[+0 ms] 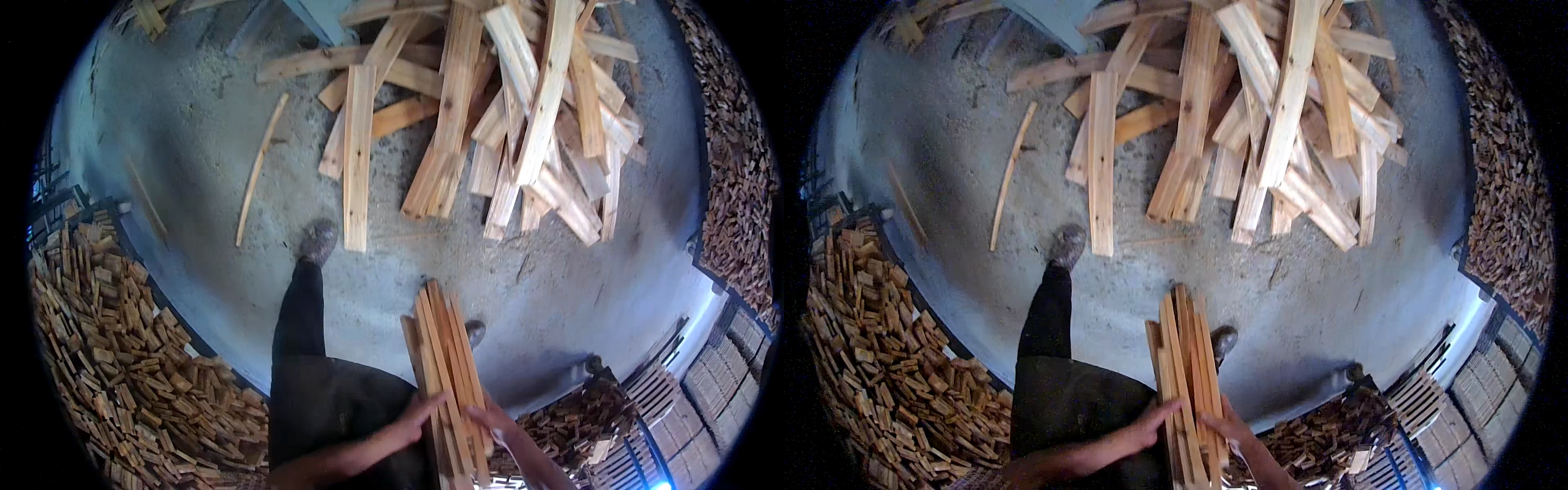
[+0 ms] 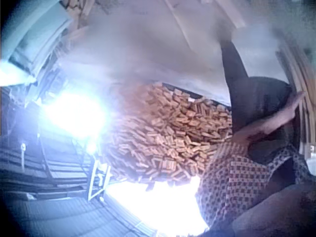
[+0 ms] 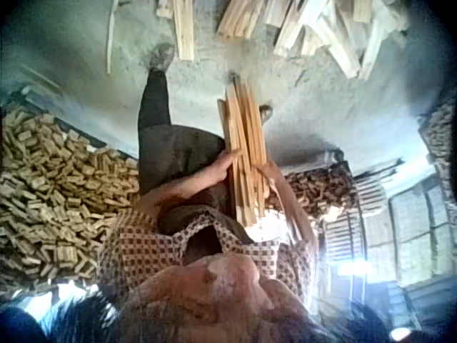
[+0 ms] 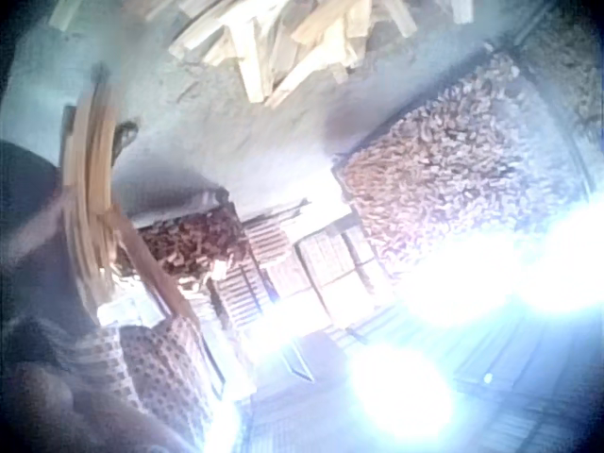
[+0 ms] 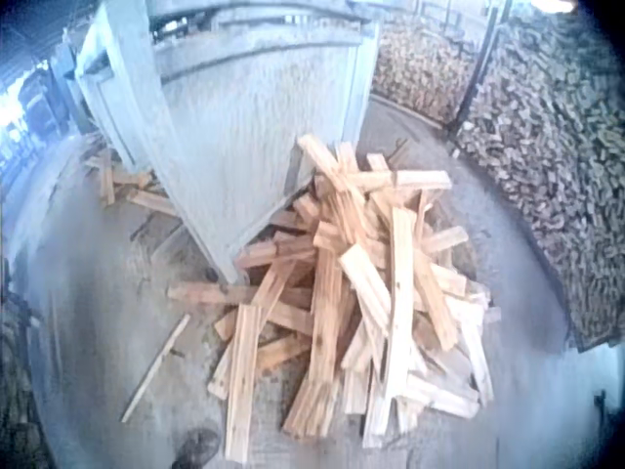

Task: The person picks up bundles of wooden planks from a pile on the floor and carries them to a nearby metal rack. They then stack the planks vertically on the rack, repeating this process multiple times to organize the wood.

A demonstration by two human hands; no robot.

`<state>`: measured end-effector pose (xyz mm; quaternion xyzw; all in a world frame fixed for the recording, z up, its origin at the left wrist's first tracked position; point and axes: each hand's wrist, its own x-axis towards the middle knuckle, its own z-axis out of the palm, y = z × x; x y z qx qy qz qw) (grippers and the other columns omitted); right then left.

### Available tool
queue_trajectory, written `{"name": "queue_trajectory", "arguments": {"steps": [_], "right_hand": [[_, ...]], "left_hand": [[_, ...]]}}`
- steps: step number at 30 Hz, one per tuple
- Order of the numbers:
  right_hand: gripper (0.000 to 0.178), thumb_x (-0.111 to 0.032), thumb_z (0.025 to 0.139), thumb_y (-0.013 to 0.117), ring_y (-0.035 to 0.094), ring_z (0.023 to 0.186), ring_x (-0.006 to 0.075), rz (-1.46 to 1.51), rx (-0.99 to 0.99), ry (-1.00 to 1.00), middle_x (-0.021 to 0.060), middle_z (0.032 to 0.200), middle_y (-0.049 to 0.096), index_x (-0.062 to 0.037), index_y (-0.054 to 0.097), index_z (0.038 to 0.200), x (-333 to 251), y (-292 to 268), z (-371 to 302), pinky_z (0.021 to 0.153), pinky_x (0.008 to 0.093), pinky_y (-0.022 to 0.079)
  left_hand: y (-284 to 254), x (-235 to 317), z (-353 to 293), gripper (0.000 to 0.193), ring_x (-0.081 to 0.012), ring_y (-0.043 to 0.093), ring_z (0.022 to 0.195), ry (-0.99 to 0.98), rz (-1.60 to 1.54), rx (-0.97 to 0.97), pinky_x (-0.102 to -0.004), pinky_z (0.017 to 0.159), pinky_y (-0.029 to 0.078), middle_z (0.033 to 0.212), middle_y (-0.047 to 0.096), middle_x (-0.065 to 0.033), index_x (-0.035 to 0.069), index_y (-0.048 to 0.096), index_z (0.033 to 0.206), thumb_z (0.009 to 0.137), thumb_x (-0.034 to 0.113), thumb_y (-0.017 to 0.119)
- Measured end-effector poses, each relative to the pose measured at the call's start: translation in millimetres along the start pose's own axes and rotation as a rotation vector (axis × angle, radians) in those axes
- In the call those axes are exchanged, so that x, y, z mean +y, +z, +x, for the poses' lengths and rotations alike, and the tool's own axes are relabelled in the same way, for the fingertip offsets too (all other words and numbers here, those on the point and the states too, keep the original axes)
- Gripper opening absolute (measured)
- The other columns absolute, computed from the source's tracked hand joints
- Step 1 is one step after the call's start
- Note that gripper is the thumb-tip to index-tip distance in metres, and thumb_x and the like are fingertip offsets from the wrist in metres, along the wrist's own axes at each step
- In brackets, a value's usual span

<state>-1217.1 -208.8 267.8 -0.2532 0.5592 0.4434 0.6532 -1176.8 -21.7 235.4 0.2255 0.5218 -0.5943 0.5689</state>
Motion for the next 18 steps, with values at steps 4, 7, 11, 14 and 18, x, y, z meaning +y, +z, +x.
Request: {"name": "queue_trajectory", "arguments": {"steps": [4, 7, 11, 14, 18], "right_hand": [[0.084, -0.026, 0.075, 0.07, 0.042, 0.113, 0.0221, -0.227, -0.009, -0.356, 0.0135, 0.123, 0.043, -0.0041, 0.016, 0.135, 4.3, -2.9, 58.1, 0.095, 0.0374, 0.036], [0.092, -0.033, 0.072, 0.071, 0.036, 0.12, 0.0221, -0.18, 0.026, -0.11, 0.0144, 0.129, 0.038, -0.0082, 0.011, 0.138, -9.1, 6.9, 68.8, 0.098, 0.0378, 0.031], [0.094, -0.032, 0.072, 0.07, 0.035, 0.12, 0.0229, -0.1, -0.014, -0.229, 0.0147, 0.131, 0.036, -0.0089, 0.009, 0.139, 12.9, 4.2, 86.7, 0.097, 0.0377, 0.032], [0.091, -0.031, 0.074, 0.068, 0.033, 0.121, 0.0228, -0.028, -0.022, -0.334, 0.0135, 0.133, 0.033, -0.0083, 0.008, 0.139, 29.8, 0.7, 98.6, 0.099, 0.035, 0.029], [0.084, -0.018, 0.076, 0.064, 0.039, 0.115, 0.0228, 0.227, 0.035, -0.373, 0.0136, 0.128, 0.037, -0.0089, 0.009, 0.139, 31.6, 21.5, 75.4, 0.095, 0.0342, 0.034]], "left_hand": [[-23.6, 24.1, 41.9, 0.108, -0.0307, 0.041, 0.114, 0.01, 0.251, 0.403, -0.0452, 0.09, 0.038, 0.128, 0.035, -0.02, 0.008, 0.001, 0.137, 0.064, 0.034, 0.077], [-56.0, 16.4, 56.5, 0.085, -0.0274, 0.044, 0.108, 0.09, 0.096, 0.219, -0.0452, 0.087, 0.041, 0.118, 0.041, -0.0146, 0.01, 0.014, 0.132, 0.072, 0.028, 0.071], [-80.6, 2.5, 66.0, 0.077, -0.0261, 0.043, 0.109, 0.059, 0.144, 0.202, -0.042, 0.086, 0.043, 0.119, 0.039, -0.0116, 0.013, 0.018, 0.13, 0.074, 0.028, 0.069], [-59.8, 10.5, 56.0, 0.071, -0.0245, 0.044, 0.108, 0.041, 0.128, 0.19, -0.0402, 0.087, 0.043, 0.118, 0.041, -0.011, 0.014, 0.021, 0.13, 0.076, 0.022, 0.066], [-54.3, 5.9, 51.0, 0.063, -0.0227, 0.046, 0.106, 0.107, 0.184, 0.17, -0.0382, 0.087, 0.044, 0.116, 0.043, -0.0105, 0.012, 0.025, 0.128, 0.077, 0.017, 0.062]]}}
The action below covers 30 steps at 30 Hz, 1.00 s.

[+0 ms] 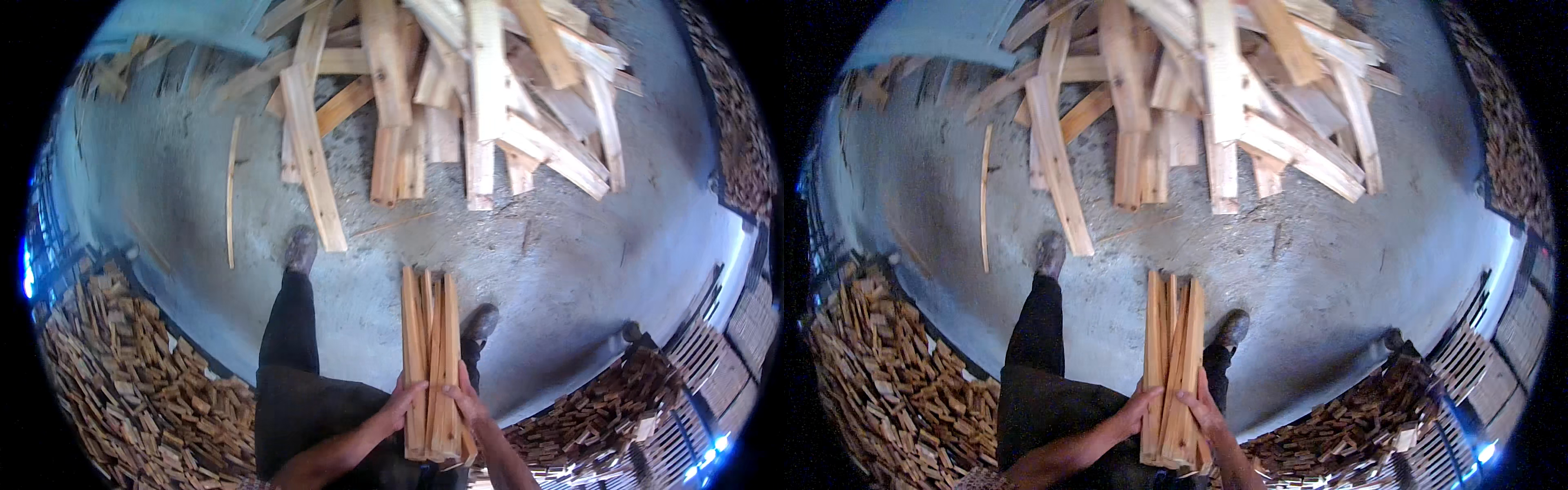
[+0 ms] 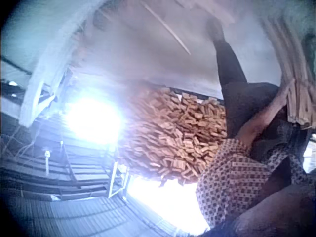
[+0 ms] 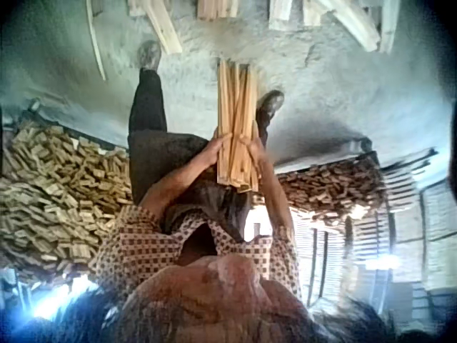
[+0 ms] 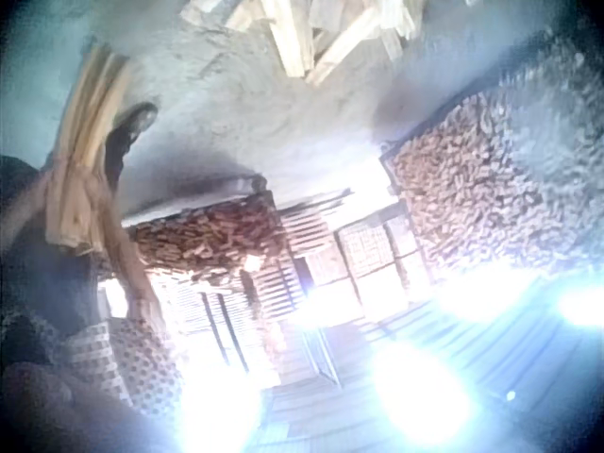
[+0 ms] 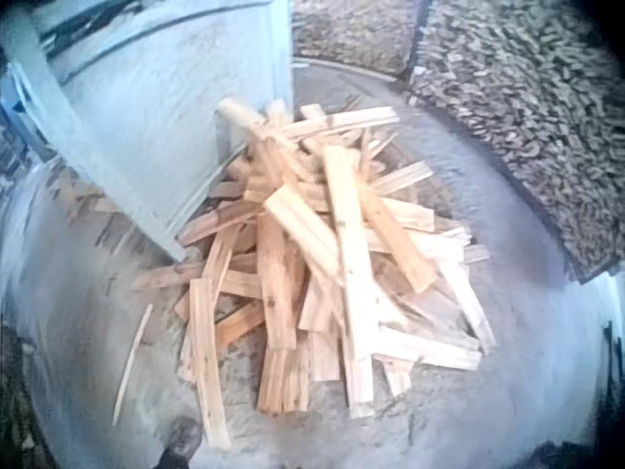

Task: The person picks up bundles of wooden planks from a pile on the floor and carries them to a nearby metal rack. They then stack the planks vertically on the rack, repeating this process multiple times to organize the wood.

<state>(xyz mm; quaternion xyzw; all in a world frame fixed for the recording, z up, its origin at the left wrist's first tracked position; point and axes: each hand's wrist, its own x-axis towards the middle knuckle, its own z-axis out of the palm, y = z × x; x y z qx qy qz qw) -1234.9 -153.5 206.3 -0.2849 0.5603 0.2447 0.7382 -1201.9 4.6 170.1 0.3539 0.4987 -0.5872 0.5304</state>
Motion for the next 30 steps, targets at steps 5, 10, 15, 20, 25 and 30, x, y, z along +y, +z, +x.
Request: {"name": "queue_trajectory", "arguments": {"steps": [5, 10, 15, 20, 25, 30], "right_hand": [[0.086, -0.02, 0.075, 0.06, 0.025, 0.126, 0.0219, 0.244, -0.014, -0.07, 0.015, 0.137, 0.025, -0.0038, 0.006, 0.139, -0.6, -5.2, -53.0, 0.103, 0.0313, 0.023], [0.088, -0.02, 0.078, 0.057, 0.003, 0.134, 0.0197, 0.339, 0.046, -0.51, 0.0151, 0.145, 0.003, -0.0006, -0.003, 0.139, 8.4, -32.0, -142.9, 0.107, 0.0297, 0.006], [0.099, -0.042, 0.071, 0.057, 0.005, 0.133, 0.0286, 0.441, 0.209, -0.825, 0.0204, 0.144, 0.0, -0.0065, -0.005, 0.139, 11.9, -98.2, -253.6, 0.108, 0.0379, 0.008], [0.101, -0.038, 0.07, 0.06, 0.01, 0.133, 0.0251, 0.582, 0.594, -1.231, 0.0218, 0.143, 0.005, -0.0038, -0.006, 0.139, 79.7, -163.1, -350.4, 0.107, 0.0327, 0.01], [0.114, -0.047, 0.064, 0.065, -0.004, 0.134, 0.0228, 0.815, 0.944, -1.281, 0.0165, 0.145, -0.005, 0.0008, -0.008, 0.137, 207.3, -222.2, -430.3, 0.107, 0.0358, 0.0], [0.117, -0.04, 0.054, 0.069, 0.013, 0.132, 0.0211, 1.329, 1.29, -1.247, 0.0141, 0.143, 0.013, -0.0012, -0.001, 0.139, 324.6, -245.9, -477.7, 0.106, 0.0353, 0.012]], "left_hand": [[-1.4, 4.6, -23.0, 0.06, -0.0255, 0.051, 0.1, -0.208, 0.193, 0.06, -0.0408, 0.081, 0.048, 0.114, 0.045, -0.0129, 0.01, 0.025, 0.128, 0.079, 0.015, 0.058], [110.1, 13.0, -109.1, 0.049, -0.0193, 0.054, 0.094, -0.09, 0.514, -0.072, -0.0296, 0.079, 0.048, 0.111, 0.051, -0.0124, 0.002, 0.039, 0.122, 0.079, 0.011, 0.059], [188.9, -31.1, -113.3, 0.052, -0.0168, 0.056, 0.087, 0.114, 1.043, -0.272, -0.028, 0.072, 0.05, 0.101, 0.054, -0.0088, 0.006, 0.036, 0.125, 0.078, 0.008, 0.058], [290.6, -158.7, -158.5, 0.054, -0.0166, 0.056, 0.085, 0.243, 1.549, -0.573, -0.0278, 0.07, 0.05, 0.098, 0.054, -0.0069, 0.008, 0.035, 0.126, 0.076, 0.006, 0.058], [314.6, -346.5, -161.8, 0.062, -0.0182, 0.055, 0.081, -0.081, 1.786, -0.83, -0.0293, 0.066, 0.048, 0.094, 0.054, -0.0078, 0.007, 0.032, 0.127, 0.071, -0.003, 0.057], [293.1, -544.1, -172.0, 0.075, -0.0223, 0.043, 0.113, -0.417, 1.936, -1.274, -0.0359, 0.094, 0.037, 0.123, 0.04, -0.012, 0.006, 0.018, 0.134, 0.072, 0.006, 0.059]]}}
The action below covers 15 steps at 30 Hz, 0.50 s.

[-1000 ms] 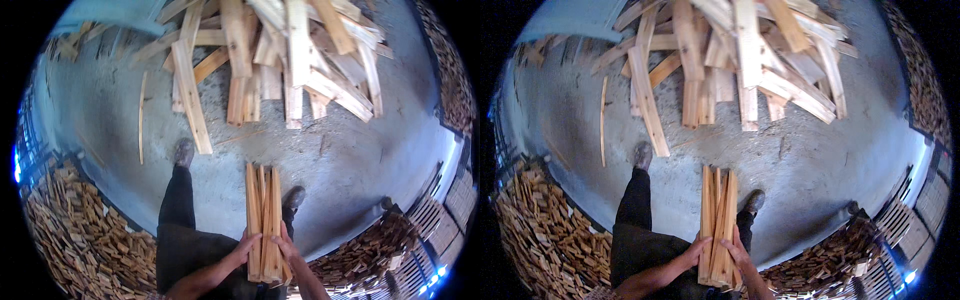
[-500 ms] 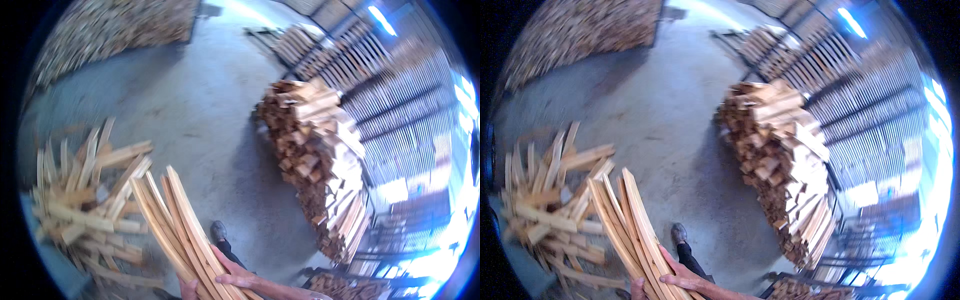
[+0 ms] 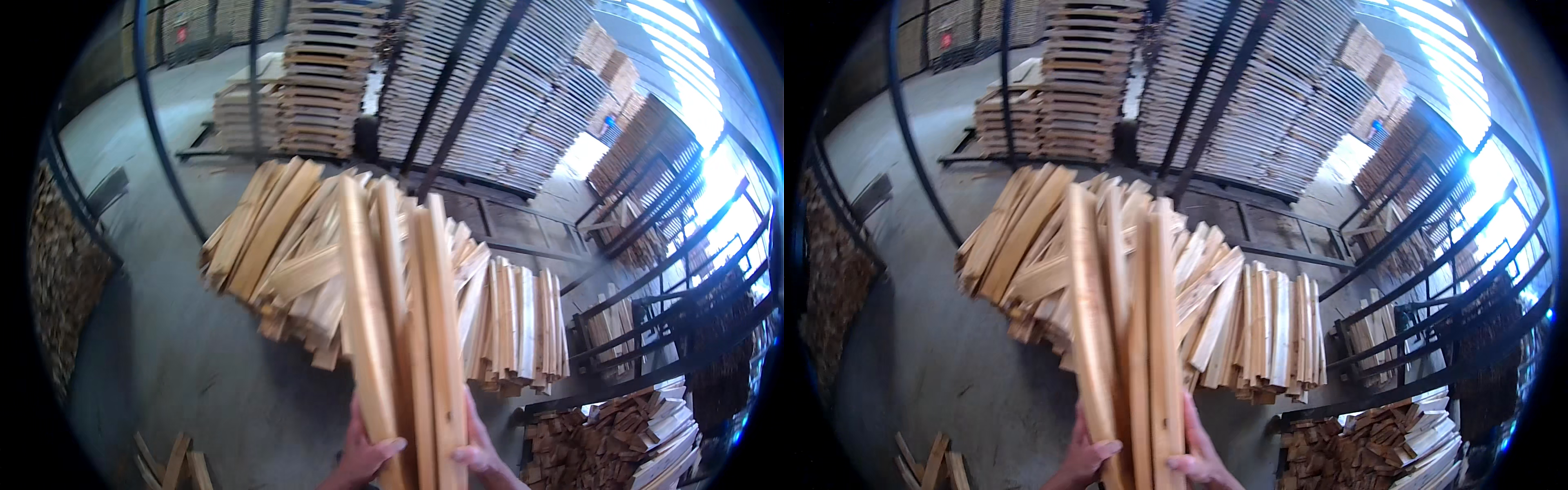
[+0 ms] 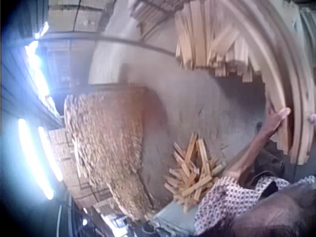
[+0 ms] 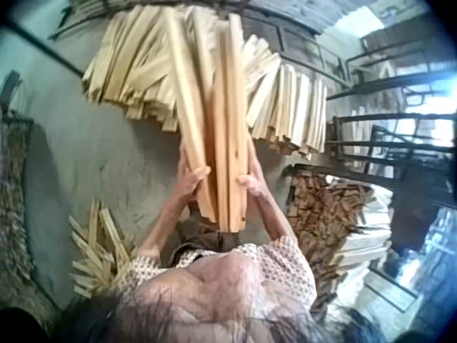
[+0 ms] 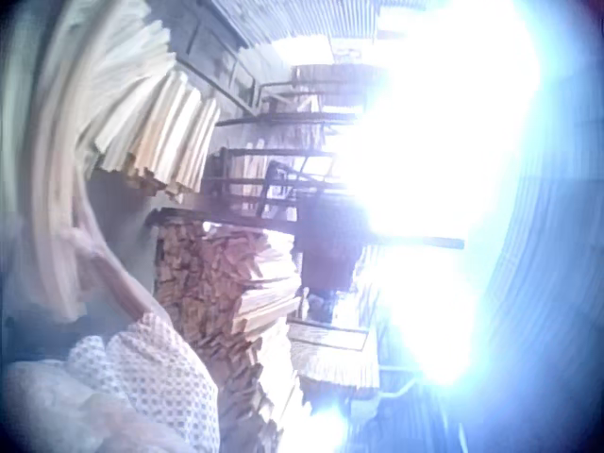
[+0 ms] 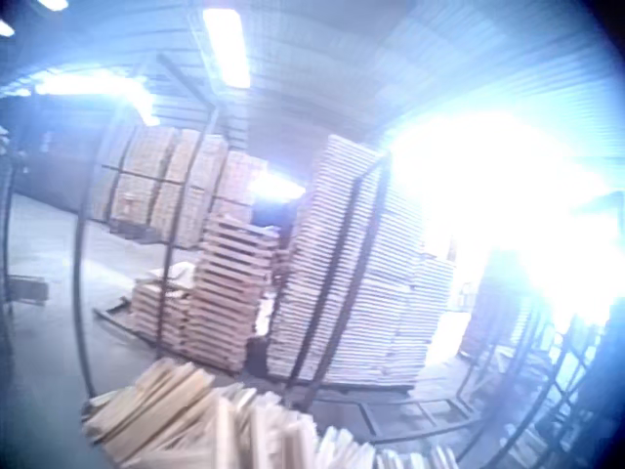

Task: The person picks up bundles of wooden planks from a pile on the floor and carries them to a nearby metal rack. They then stack the planks vertically on the rack, repeating this process multiple times to organize the wood.

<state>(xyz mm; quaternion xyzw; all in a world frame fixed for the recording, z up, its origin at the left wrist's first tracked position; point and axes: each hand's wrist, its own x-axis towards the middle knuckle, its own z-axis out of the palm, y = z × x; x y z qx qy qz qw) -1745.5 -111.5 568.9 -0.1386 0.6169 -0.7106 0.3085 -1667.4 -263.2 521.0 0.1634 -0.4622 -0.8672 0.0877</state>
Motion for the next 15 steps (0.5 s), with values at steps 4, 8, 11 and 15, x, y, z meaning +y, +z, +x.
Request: {"name": "queue_trajectory", "arguments": {"steps": [4, 8, 11, 15], "right_hand": [[0.111, -0.035, 0.054, 0.064, 0.021, 0.13, 0.0228, -0.061, 0.149, -0.08, 0.0149, 0.142, 0.018, -0.0037, 0.001, 0.14, 13.4, -145.9, 45.6, 0.105, 0.0339, 0.019], [0.07, -0.012, 0.071, 0.053, 0.051, 0.1, 0.0208, -0.059, 0.472, 0.084, 0.0144, 0.119, 0.048, -0.0046, 0.027, 0.135, 62.3, -259.0, 112.2, 0.085, 0.0308, 0.043], [0.047, -0.019, 0.074, 0.056, 0.053, 0.099, 0.0275, -0.775, 0.67, 0.4, 0.0198, 0.11, 0.054, 0.0026, 0.05, 0.115, 142.2, -305.9, 108.5, 0.088, 0.0319, 0.041], [0.037, -0.016, 0.073, 0.06, 0.053, 0.099, 0.0334, -0.982, 0.899, 0.154, 0.0201, 0.104, 0.056, 0.0009, 0.055, 0.105, 174.7, -296.6, 116.0, 0.088, 0.0381, 0.041]], "left_hand": [[76.6, -54.1, 125.8, 0.079, -0.02, 0.042, 0.111, -0.062, -0.094, -0.256, -0.0341, 0.094, 0.036, 0.122, 0.041, -0.0103, 0.004, 0.021, 0.134, 0.069, 0.008, 0.065], [106.2, -139.7, 238.8, 0.07, -0.0239, 0.052, 0.1, -0.11, 0.403, -0.165, -0.0335, 0.085, 0.042, 0.11, 0.052, -0.0174, 0.0, 0.029, 0.129, 0.071, 0.019, 0.063], [92.3, -188.6, 244.6, 0.064, -0.0345, 0.05, 0.103, -0.133, 0.954, -0.197, -0.0392, 0.085, 0.042, 0.111, 0.05, -0.0215, -0.001, 0.037, 0.123, 0.068, 0.021, 0.062], [73.6, -174.6, 248.5, 0.054, -0.0344, 0.048, 0.105, -0.073, 0.796, -0.273, -0.0395, 0.089, 0.041, 0.115, 0.048, -0.0195, 0.0, 0.044, 0.118, 0.071, 0.018, 0.061]]}}
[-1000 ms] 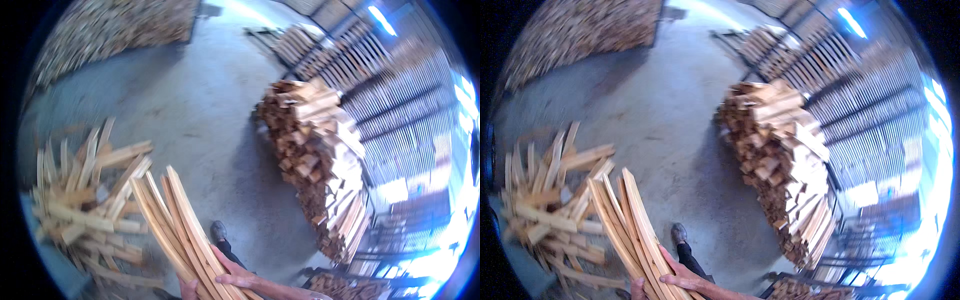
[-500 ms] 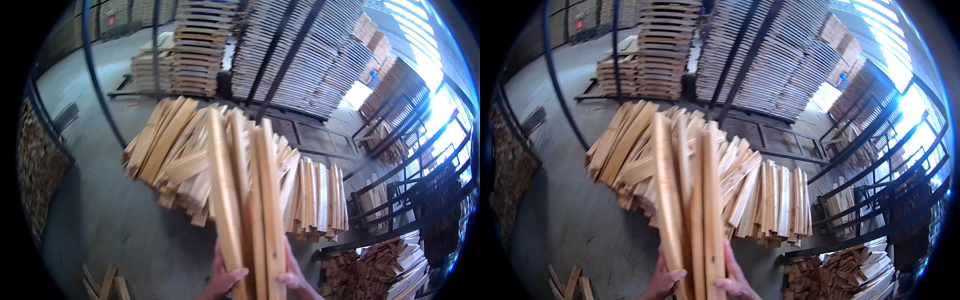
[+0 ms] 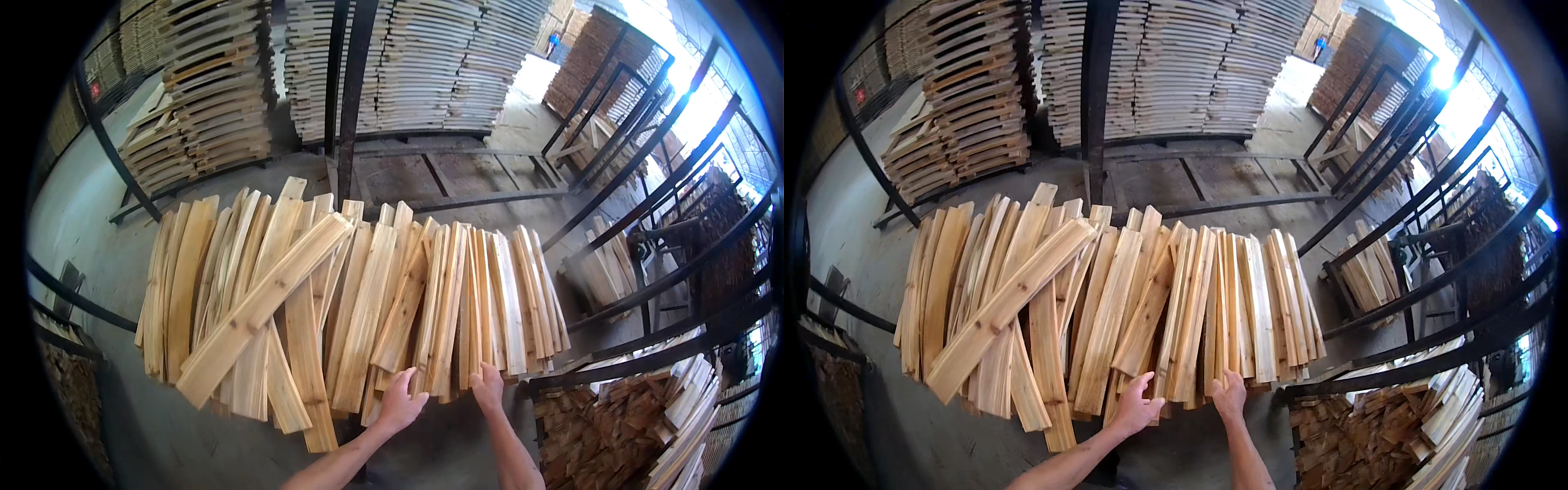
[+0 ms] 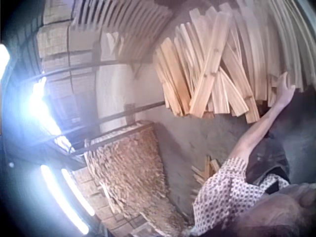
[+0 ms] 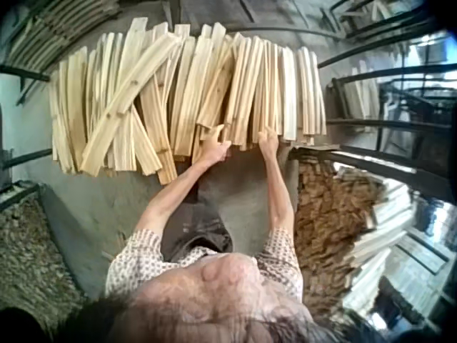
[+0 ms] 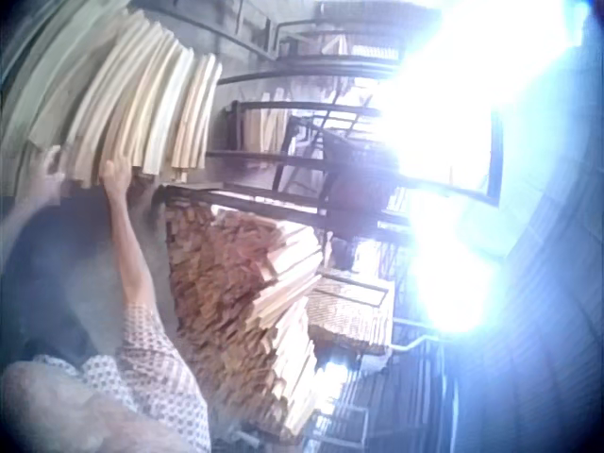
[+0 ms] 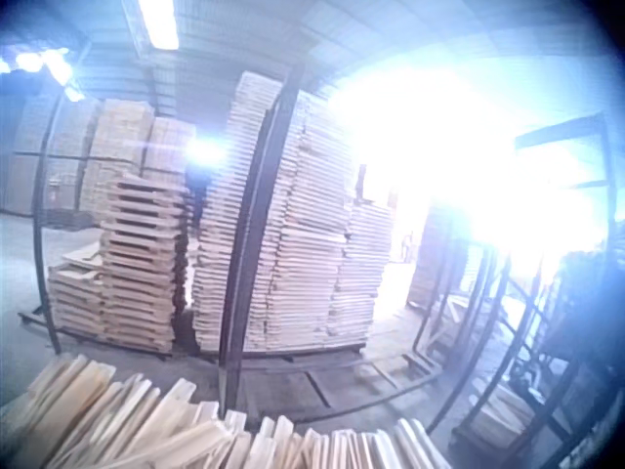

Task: The person picks up bundles of wooden planks from a pile on the floor and carries them to a nearby metal rack. They then stack the planks vertically on the rack, repeating this process multiple times to organize the wood.

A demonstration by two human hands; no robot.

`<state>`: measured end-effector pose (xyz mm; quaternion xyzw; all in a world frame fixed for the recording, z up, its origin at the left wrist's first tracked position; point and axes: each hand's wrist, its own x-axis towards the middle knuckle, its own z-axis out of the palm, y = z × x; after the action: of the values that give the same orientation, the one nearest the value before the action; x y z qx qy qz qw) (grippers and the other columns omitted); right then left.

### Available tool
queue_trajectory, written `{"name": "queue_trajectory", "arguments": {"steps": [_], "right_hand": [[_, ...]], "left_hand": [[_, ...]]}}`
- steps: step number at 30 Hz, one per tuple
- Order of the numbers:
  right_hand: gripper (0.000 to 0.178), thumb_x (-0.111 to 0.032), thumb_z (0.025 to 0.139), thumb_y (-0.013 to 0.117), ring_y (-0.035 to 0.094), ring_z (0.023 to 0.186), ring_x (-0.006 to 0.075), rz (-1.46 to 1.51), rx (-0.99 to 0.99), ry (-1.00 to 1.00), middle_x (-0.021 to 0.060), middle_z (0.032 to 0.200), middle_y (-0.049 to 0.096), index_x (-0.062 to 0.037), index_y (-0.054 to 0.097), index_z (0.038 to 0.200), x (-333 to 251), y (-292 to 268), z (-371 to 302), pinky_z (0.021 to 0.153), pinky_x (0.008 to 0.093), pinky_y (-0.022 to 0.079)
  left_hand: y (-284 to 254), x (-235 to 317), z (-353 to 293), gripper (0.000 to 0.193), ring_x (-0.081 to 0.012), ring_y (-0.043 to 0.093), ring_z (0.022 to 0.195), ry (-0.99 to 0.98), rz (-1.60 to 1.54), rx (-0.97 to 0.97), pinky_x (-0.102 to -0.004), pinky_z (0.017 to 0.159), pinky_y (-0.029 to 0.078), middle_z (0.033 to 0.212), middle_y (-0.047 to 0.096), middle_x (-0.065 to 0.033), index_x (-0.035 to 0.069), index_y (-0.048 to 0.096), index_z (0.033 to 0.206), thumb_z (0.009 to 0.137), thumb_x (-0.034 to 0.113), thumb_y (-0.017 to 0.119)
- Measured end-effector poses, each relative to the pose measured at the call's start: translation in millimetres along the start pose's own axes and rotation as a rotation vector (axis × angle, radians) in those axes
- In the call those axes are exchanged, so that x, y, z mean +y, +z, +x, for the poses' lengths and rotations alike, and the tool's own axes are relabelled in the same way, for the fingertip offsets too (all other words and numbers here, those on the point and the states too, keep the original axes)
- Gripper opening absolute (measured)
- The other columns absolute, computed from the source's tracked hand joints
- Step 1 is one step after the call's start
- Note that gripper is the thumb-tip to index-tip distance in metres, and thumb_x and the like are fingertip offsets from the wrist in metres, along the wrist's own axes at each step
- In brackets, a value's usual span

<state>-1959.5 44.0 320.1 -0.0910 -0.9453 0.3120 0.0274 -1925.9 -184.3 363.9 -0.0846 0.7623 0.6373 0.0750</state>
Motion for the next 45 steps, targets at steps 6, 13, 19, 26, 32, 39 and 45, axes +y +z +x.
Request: {"name": "queue_trajectory", "arguments": {"steps": [6, 13, 19, 26, 32, 39, 45], "right_hand": [[0.053, -0.025, 0.068, 0.069, 0.042, 0.111, 0.0362, -0.088, 0.072, -0.37, 0.0194, 0.12, 0.044, -0.0042, 0.049, 0.113, -106.2, 37.1, 45.5, 0.091, 0.0459, 0.035], [0.06, -0.049, 0.069, 0.063, 0.027, 0.124, 0.0312, -0.588, -0.489, -0.673, 0.0071, 0.138, 0.024, -0.0238, 0.047, 0.12, -131.0, 49.8, 97.8, 0.096, 0.0617, 0.019], [0.042, -0.021, 0.062, 0.066, 0.032, 0.118, 0.035, -0.768, -0.273, -0.498, 0.0142, 0.126, 0.038, -0.014, 0.058, 0.102, -54.2, -37.4, 113.7, 0.095, 0.0518, 0.025], [0.049, -0.02, 0.063, 0.067, 0.033, 0.119, 0.0348, -0.425, -0.263, -0.541, 0.0176, 0.126, 0.037, -0.0092, 0.054, 0.108, -110.7, 22.7, 106.3, 0.092, 0.0538, 0.027], [0.073, -0.025, 0.065, 0.069, 0.031, 0.119, 0.0399, -0.237, -0.205, -0.216, 0.0248, 0.127, 0.031, -0.0045, 0.036, 0.127, -52.4, 37.6, 98.5, 0.096, 0.0529, 0.025], [0.077, -0.035, 0.076, 0.06, 0.025, 0.123, 0.0453, 0.215, -0.37, -0.04, 0.0356, 0.13, 0.023, 0.0041, 0.024, 0.132, -94.8, 54.3, 67.3, 0.103, 0.0463, 0.023], [0.063, -0.015, 0.075, 0.06, 0.034, 0.12, 0.0391, 0.495, -0.316, -0.162, 0.0268, 0.128, 0.034, 0.0059, 0.031, 0.126, -107.0, 27.9, 63.7, 0.1, 0.0414, 0.028]], "left_hand": [[-65.8, 56.6, 68.5, 0.043, -0.0304, 0.046, 0.109, 0.396, 0.315, 0.035, -0.0392, 0.094, 0.037, 0.113, 0.05, -0.0186, 0.0, 0.052, 0.111, 0.07, 0.012, 0.061], [-157.3, 60.5, 99.6, 0.037, -0.0286, 0.049, 0.106, 0.316, 0.373, 0.237, -0.0366, 0.093, 0.038, 0.108, 0.053, -0.0149, 0.002, 0.054, 0.103, 0.067, 0.004, 0.061], [-246.0, 83.3, 58.3, 0.039, -0.0287, 0.046, 0.112, 0.508, 0.701, 0.393, -0.0403, 0.098, 0.033, 0.113, 0.052, -0.0151, 0.001, 0.053, 0.106, 0.067, -0.002, 0.052], [-296.0, 53.9, 55.5, 0.049, -0.0339, 0.03, 0.124, -0.063, 1.048, 0.462, -0.0408, 0.104, 0.022, 0.129, 0.037, -0.0183, 0.001, 0.044, 0.12, 0.072, 0.006, 0.057], [-203.9, 106.0, 55.8, 0.054, -0.031, 0.034, 0.122, 0.182, 0.896, 0.558, -0.0395, 0.102, 0.028, 0.128, 0.037, -0.0202, -0.001, 0.04, 0.122, 0.07, 0.0, 0.055], [14.0, 19.7, 27.6, 0.096, -0.0319, 0.03, 0.125, -0.316, 0.081, 0.108, -0.0417, 0.102, 0.026, 0.134, 0.029, -0.0198, -0.002, 0.019, 0.133, 0.059, 0.022, 0.074], [54.2, 4.4, 27.9, 0.093, -0.0386, 0.026, 0.123, -0.097, 0.571, 0.066, -0.0447, 0.101, 0.022, 0.132, 0.026, -0.0234, 0.0, 0.026, 0.129, 0.057, 0.03, 0.077]]}}
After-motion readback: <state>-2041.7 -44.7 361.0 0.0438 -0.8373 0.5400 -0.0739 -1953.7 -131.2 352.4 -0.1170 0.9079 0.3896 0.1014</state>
